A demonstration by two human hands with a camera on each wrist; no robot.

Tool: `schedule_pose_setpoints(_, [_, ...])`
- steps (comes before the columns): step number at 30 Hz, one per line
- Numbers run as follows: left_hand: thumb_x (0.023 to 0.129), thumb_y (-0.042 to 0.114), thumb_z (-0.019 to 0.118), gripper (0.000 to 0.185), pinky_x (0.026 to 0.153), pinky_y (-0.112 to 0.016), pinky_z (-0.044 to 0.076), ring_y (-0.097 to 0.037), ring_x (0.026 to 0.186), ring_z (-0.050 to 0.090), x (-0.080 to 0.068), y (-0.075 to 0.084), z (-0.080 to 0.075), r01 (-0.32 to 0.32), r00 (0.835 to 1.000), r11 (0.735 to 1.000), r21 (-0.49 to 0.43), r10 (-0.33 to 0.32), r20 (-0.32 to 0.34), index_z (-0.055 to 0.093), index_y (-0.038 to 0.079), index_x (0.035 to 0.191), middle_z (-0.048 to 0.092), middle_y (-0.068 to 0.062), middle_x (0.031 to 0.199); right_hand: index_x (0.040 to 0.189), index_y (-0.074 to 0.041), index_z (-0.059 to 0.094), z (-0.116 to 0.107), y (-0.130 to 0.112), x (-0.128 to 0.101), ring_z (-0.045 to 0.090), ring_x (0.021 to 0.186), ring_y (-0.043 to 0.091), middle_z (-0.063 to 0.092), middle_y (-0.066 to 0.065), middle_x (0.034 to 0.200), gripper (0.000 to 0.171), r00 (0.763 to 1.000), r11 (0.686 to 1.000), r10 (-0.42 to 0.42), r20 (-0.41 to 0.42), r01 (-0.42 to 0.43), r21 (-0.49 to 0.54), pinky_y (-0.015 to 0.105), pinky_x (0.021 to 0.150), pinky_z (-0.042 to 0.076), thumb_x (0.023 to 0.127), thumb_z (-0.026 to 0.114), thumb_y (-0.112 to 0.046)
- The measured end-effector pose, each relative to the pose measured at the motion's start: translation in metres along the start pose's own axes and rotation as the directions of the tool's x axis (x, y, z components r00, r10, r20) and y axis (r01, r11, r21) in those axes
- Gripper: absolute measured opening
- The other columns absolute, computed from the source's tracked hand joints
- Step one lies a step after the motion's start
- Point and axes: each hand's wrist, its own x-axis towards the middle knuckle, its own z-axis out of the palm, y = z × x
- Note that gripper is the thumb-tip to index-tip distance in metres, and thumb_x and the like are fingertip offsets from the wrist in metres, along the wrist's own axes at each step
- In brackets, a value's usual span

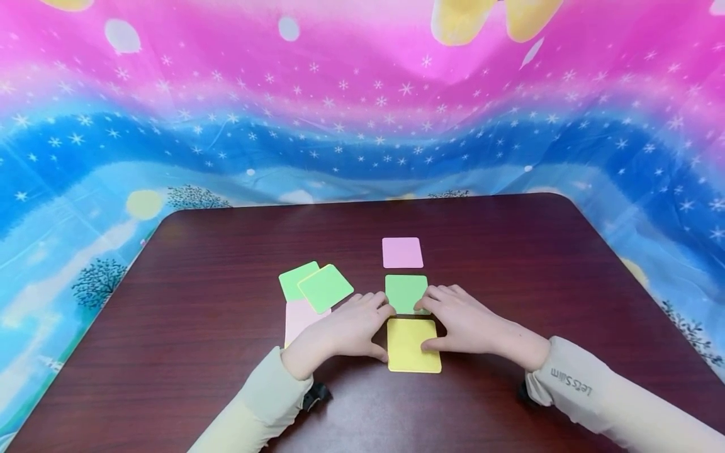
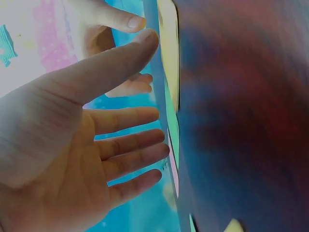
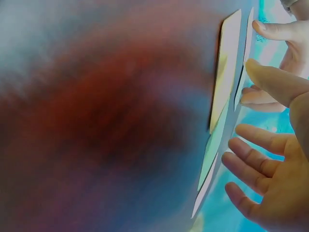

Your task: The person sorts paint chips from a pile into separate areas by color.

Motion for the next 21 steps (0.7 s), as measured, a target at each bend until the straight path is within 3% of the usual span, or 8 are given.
schedule_pose_setpoints(11, [0.071, 0.044, 0.073, 0.063, 0.082, -0.032, 0.041, -0.018, 0.091, 0.05, -0.012, -0.023, -0.011, 0.061, 0.997, 0.993, -0.104, -0.067, -0.048, 0.056, 0.005, 0.117, 0.048, -0.004, 0.105, 0.108, -0.014, 0.06, -0.005, 0.003, 0.029, 0.052, 0.097, 0.015, 0.055, -0.004, 0.103, 0.049, 0.998, 0.998, -0.054, -0.021, 0.054, -0.033, 0.038, 0.089, 0.035, 0.072, 0.07, -0.045])
schedule_pose_setpoints(21, [0.07, 0.043, 0.074, 0.066, 0.084, -0.035, 0.041, -0.021, 0.092, 0.051, -0.022, -0.042, -0.012, 0.174, 0.981, 0.975, -0.138, -0.184, -0.067, 0.055, 0.003, 0.119, 0.051, -0.006, 0.107, 0.116, -0.014, 0.058, -0.005, -0.003, 0.06, 0.05, 0.109, 0.019, 0.055, -0.002, 0.114, 0.055, 0.992, 0.989, -0.124, -0.002, 0.124, -0.075, 0.04, 0.092, 0.034, 0.072, 0.07, -0.045])
